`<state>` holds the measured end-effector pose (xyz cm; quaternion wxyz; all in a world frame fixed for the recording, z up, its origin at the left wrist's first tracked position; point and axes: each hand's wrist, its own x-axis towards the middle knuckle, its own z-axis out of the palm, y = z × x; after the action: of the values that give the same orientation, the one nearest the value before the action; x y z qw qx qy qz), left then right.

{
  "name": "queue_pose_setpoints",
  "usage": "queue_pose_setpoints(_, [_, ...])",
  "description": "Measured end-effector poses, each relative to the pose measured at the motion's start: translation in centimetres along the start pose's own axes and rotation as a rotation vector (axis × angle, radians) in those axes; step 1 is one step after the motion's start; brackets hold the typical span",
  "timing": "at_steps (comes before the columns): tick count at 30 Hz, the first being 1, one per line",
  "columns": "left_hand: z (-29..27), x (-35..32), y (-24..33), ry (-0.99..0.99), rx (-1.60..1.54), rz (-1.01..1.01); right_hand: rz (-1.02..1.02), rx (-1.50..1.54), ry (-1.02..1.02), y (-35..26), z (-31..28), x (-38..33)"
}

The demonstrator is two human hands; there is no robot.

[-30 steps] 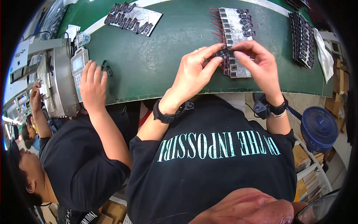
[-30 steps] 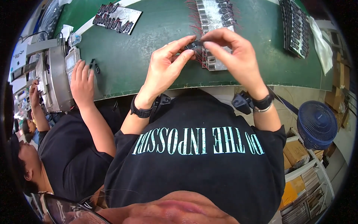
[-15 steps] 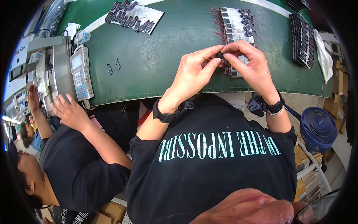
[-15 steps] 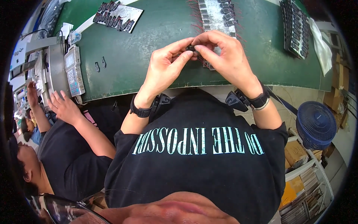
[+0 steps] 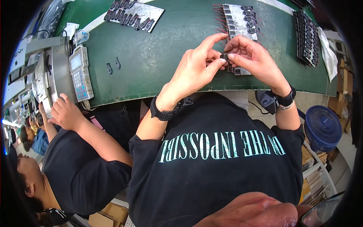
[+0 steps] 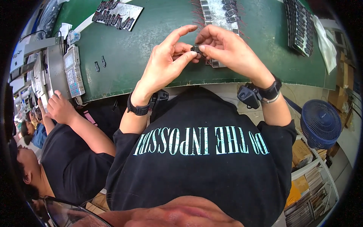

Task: The person picks up a small component from a tray, inspects it with both hands, and then places it back onto the tray, repeating this process for several units.

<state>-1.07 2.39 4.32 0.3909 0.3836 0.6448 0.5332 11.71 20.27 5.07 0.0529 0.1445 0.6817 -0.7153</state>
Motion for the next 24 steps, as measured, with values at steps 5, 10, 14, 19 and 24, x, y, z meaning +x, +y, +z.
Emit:
queue_pose_setpoints(5, [-0.2,0.2,0.3,-0.005,0.006,-0.042,-0.014,-0.161,0.017,-0.4,0.1,-0.2])
queue_pose_setpoints(10, [-0.2,0.7,-0.8,0.056,-0.213,-0.106,-0.060,-0.085,0.109,0.5,0.7,-0.5])
queue_pose_setpoints(14, [0.3,0.5,-1.6,0.094,-0.355,-0.099,-0.129,-0.109,0.152,1.3,0.7,-0.4])
queue_pose_setpoints(19, [0.4,0.6,-1.6,0.116,-0.391,-0.082,-0.127,-0.080,0.191,1.5,1.2,-0.6])
queue_pose_setpoints(24, [0.5,0.4,-1.6,0.152,-0.391,-0.086,-0.070,-0.085,0.267,1.6,2.1,-0.7])
